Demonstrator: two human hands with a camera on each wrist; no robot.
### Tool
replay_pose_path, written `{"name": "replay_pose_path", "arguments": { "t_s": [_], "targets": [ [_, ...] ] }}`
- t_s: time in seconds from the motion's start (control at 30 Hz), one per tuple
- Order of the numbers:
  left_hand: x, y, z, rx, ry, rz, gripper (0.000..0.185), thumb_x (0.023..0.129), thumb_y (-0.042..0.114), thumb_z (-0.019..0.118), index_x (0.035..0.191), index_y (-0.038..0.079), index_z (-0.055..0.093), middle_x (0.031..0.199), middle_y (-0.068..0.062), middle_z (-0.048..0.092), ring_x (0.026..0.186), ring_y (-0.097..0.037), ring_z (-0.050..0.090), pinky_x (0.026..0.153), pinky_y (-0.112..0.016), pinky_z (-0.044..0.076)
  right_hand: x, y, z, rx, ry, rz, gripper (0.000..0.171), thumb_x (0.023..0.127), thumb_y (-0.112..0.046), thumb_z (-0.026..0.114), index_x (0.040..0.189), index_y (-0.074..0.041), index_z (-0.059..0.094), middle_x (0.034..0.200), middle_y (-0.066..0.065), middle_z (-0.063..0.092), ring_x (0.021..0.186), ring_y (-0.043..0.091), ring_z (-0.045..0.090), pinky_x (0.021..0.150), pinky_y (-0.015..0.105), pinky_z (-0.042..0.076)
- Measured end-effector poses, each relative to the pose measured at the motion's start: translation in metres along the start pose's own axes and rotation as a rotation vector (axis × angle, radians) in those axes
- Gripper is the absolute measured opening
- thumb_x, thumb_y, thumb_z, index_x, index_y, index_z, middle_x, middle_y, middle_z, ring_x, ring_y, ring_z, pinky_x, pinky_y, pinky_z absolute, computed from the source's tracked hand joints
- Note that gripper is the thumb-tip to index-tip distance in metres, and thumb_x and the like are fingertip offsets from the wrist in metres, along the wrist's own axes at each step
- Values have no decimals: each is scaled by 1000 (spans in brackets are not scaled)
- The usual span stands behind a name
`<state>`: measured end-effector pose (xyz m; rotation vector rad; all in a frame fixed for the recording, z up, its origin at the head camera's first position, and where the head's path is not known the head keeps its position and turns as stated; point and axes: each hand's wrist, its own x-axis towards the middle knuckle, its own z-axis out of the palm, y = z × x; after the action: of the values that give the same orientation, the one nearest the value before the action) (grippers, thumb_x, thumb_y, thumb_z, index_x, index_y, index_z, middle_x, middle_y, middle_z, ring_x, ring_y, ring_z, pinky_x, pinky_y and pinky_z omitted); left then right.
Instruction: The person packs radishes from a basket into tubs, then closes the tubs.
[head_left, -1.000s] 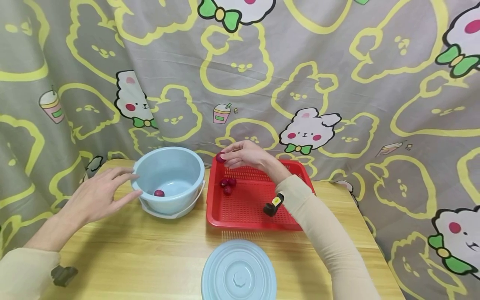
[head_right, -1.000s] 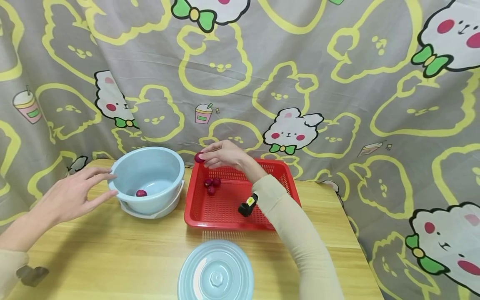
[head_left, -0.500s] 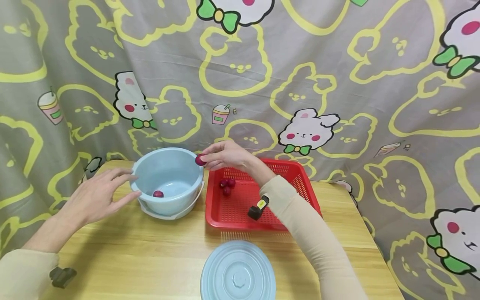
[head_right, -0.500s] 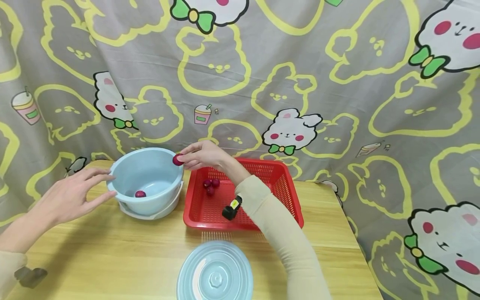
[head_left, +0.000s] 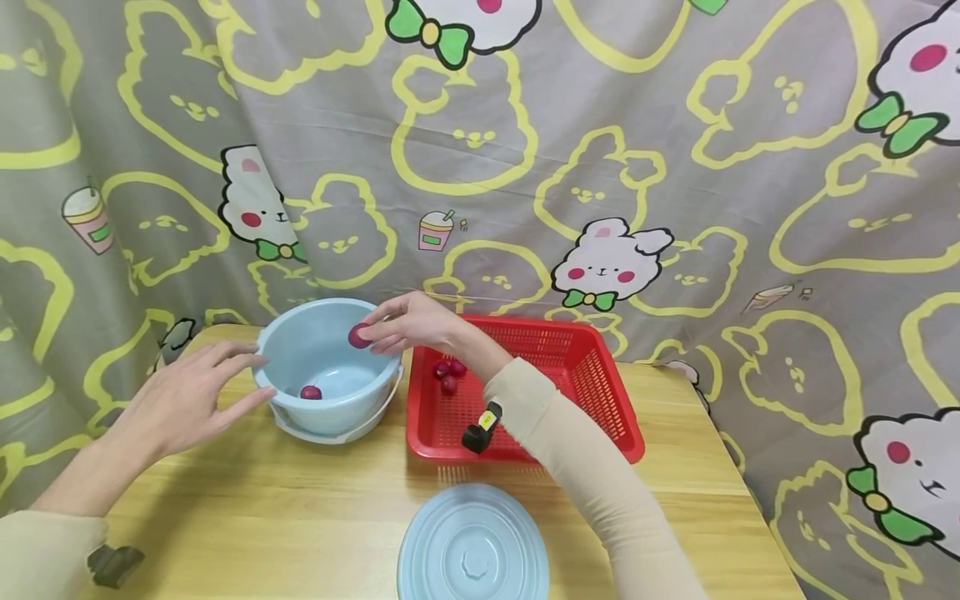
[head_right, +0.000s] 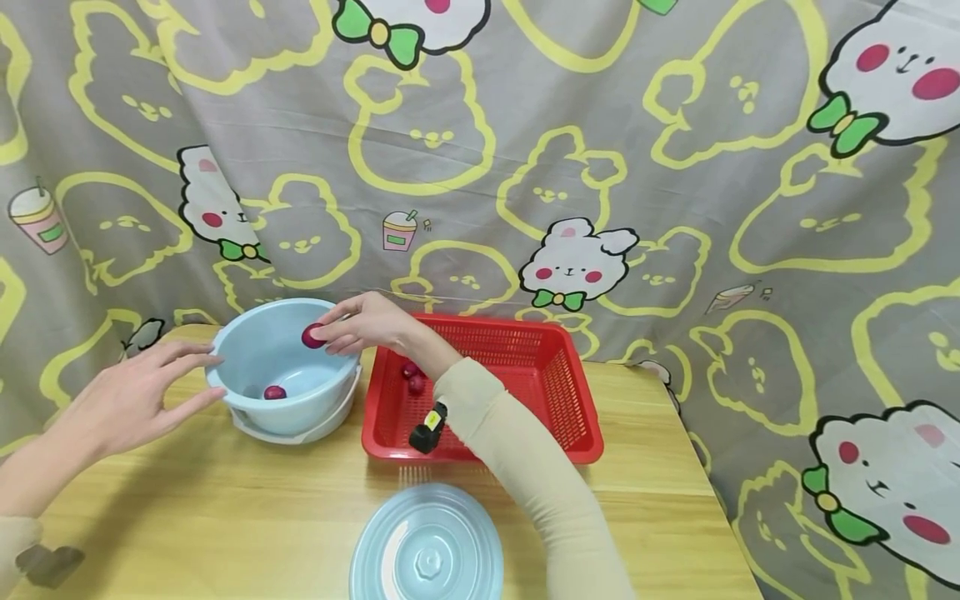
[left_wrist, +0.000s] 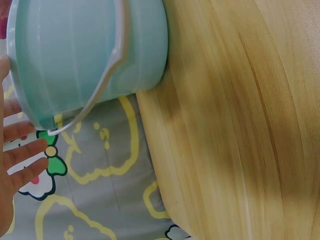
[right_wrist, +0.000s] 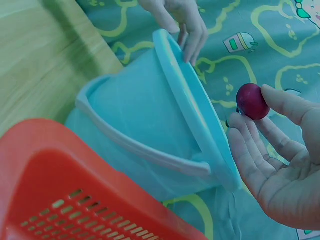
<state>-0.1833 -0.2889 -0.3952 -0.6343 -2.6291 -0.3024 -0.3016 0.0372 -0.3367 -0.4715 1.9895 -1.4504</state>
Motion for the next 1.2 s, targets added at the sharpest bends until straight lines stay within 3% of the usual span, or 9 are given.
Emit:
{"name": "replay_pose_path", "arguments": {
  "t_s": [0.13,0.37,0.6,0.8,1.0,1.2],
  "targets": [
    [0,0,0,2,-3,-4,46,91,45,79,123,12,74,130,-17,70,116,-43,67,81,-66,57,5,1,10,-16,-13,3,35,97,-18,78,127,-3,72,117,15,80,106,30,80,94,35,64],
    [-1,-1,0,0,-2,-4,47,90,45,80,123,12,74,128,-16,70,114,-42,68,79,-64,59,13,1,23,0,-13,9,30,95,-17,80,121,-4,75,111,14,81,114,41,76,90,34,65],
    [-1,-1,2,-4,8,5,47,91,44,80,124,12,74,128,-16,71,114,-42,68,77,-63,59,18,1,29,-43,-5,28,24,93,-21,82,114,-9,77,102,7,82,89,19,81,85,30,66],
    [-1,-1,1,-4,9,0,46,90,43,80,123,12,74,128,-15,71,114,-42,69,78,-62,59,21,0,31,-68,-3,36,25,93,-21,83,113,-9,77,100,6,82,88,19,81,83,29,66],
    [0,-1,0,-2,12,-2,46,90,42,80,124,12,74,128,-15,71,114,-42,69,79,-63,59,23,0,31,-64,-11,29,24,94,-18,81,115,-7,77,109,14,81,97,27,81,95,41,64],
    [1,2,0,-7,6,-6,46,90,41,80,124,11,74,129,-16,71,114,-42,69,80,-63,59,19,2,27,-45,-25,8,24,96,-17,78,118,-6,76,122,21,77,93,21,81,100,45,62]
  ]
}}
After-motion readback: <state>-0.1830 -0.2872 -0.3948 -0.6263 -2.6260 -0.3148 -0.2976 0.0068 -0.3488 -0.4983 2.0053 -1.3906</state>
